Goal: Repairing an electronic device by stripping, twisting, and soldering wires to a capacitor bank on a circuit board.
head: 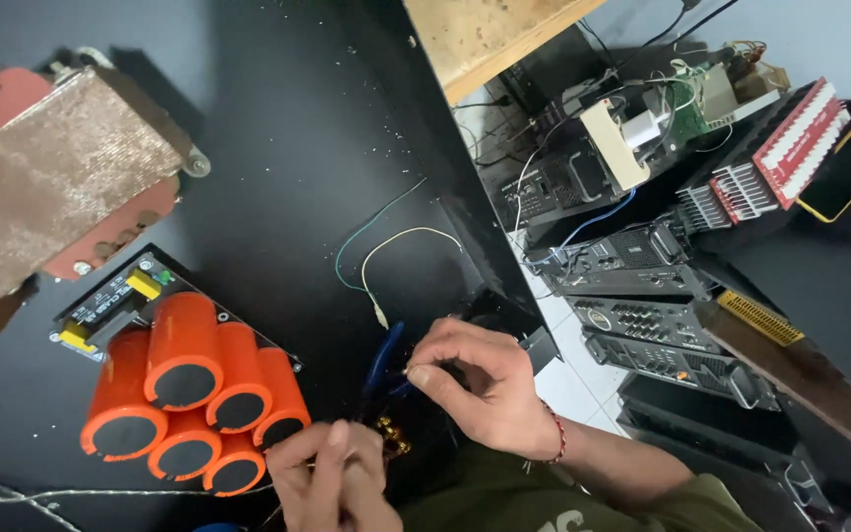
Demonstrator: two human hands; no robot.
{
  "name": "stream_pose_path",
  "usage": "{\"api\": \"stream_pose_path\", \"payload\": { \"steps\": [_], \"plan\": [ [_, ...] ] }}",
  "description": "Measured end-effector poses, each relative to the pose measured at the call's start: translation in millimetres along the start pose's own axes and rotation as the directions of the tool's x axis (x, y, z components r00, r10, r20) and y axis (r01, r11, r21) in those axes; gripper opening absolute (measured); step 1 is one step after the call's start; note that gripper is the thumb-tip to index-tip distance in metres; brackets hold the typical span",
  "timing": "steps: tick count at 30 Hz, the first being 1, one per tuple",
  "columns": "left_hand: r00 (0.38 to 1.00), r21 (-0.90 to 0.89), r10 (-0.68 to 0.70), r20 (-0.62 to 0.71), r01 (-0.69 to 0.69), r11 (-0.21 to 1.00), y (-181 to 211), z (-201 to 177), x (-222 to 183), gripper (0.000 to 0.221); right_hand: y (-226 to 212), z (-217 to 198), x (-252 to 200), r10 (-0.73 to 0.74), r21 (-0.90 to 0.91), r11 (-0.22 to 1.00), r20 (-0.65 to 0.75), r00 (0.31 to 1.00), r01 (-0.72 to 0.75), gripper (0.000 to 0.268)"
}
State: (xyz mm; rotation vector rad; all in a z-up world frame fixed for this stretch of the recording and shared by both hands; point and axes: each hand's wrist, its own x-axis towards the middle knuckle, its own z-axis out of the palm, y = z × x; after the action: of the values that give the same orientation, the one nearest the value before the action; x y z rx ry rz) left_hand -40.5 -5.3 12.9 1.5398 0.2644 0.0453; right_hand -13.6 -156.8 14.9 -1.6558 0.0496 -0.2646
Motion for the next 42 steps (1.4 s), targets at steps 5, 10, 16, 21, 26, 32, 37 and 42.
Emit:
{"api": "stream_pose_path", "payload": {
  "steps": [5, 10, 16, 21, 26, 32, 37, 42],
  "plan": [
    [0.892, 0.469, 0.347, 0.290, -0.448, 0.761, 4, -4, 15, 0.034, -2, -5, -1, -0.083, 0.023, 0.996, 0.046, 0.996, 0.082, 0.004],
    [0.828, 0.327, 0.432, 0.358, -0.545, 0.773, 11, 12, 35, 0.024, 1, -8, 1, -0.152, 0.047, 0.988, 0.081, 0.985, 0.149, 0.007],
    [0.770, 0.382, 0.459, 0.442, -0.625, 0.681, 8, 18, 40, 0.021, 2, -10, -2, -0.106, 0.008, 0.994, 0.061, 0.992, 0.106, 0.009],
    [0.709, 0.288, 0.542, 0.452, -0.691, 0.663, 4, 20, 45, 0.020, 1, -6, 1, -0.178, -0.058, 0.983, -0.014, 0.984, 0.176, 0.005],
    [0.693, 0.309, 0.539, 0.479, -0.708, 0.635, 3, 19, 49, 0.026, 2, -4, 1, -0.192, -0.142, 0.972, -0.027, 0.981, 0.186, 0.004],
    [0.725, 0.257, 0.479, 0.494, -0.649, 0.716, 0, 15, 49, 0.025, 1, -3, 2, -0.158, -0.062, 0.986, -0.012, 0.987, 0.157, 0.003],
    [0.758, 0.317, 0.452, 0.471, -0.623, 0.715, -8, 13, 43, 0.021, 3, 0, 0, -0.166, -0.070, 0.984, -0.050, 0.985, 0.163, 0.006],
    [0.748, 0.278, 0.456, 0.483, -0.625, 0.730, 2, 20, 44, 0.017, 0, 4, -1, -0.125, -0.086, 0.990, -0.112, 0.986, 0.116, 0.006]
  ]
}}
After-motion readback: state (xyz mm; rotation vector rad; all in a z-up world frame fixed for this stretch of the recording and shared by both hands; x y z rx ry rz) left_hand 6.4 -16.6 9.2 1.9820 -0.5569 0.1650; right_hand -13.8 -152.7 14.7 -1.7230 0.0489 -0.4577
